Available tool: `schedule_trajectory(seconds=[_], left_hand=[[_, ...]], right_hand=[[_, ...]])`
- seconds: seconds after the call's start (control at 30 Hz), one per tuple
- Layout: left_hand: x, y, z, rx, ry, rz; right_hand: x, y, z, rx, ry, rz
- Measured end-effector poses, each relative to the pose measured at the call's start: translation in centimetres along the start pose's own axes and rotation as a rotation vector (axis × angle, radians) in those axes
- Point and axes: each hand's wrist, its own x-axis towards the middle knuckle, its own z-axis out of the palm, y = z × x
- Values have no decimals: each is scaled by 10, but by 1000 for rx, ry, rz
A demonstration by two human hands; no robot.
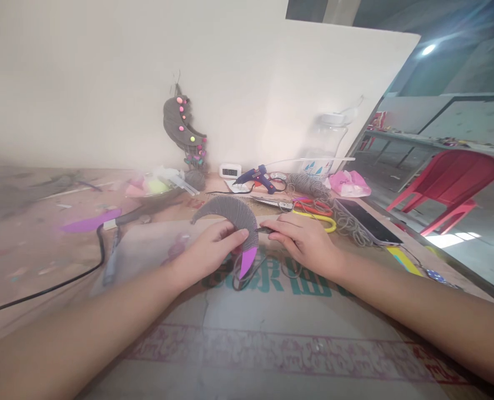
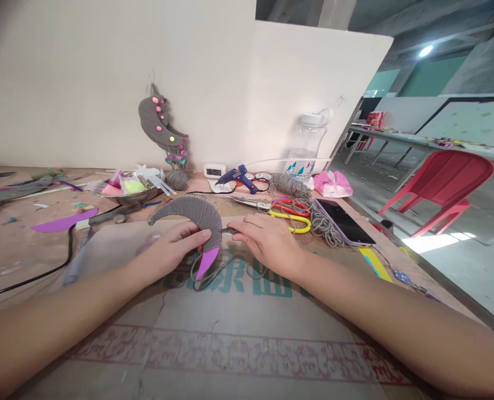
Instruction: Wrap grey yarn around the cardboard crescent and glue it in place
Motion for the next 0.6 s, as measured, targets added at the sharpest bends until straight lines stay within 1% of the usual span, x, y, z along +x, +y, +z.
schedule_trajectory(seconds=[0.27, 0.37, 0.47, 0.53, 0.6], left_hand=[[1, 0, 1, -4, -11, -1], [1, -2, 1, 1, -15, -13], [2, -3, 1, -8, -14, -43], [2, -3, 1, -6, -8, -51], [2, -4, 1, 6, -2, -49]], right_hand=[[-1, 0, 0, 26, 0, 0], [-2, 0, 1, 62, -6, 57], [-2, 0, 0, 101, 34, 150], [-1, -1, -1, 97, 48, 164], [-1, 0, -1, 72, 32, 138]])
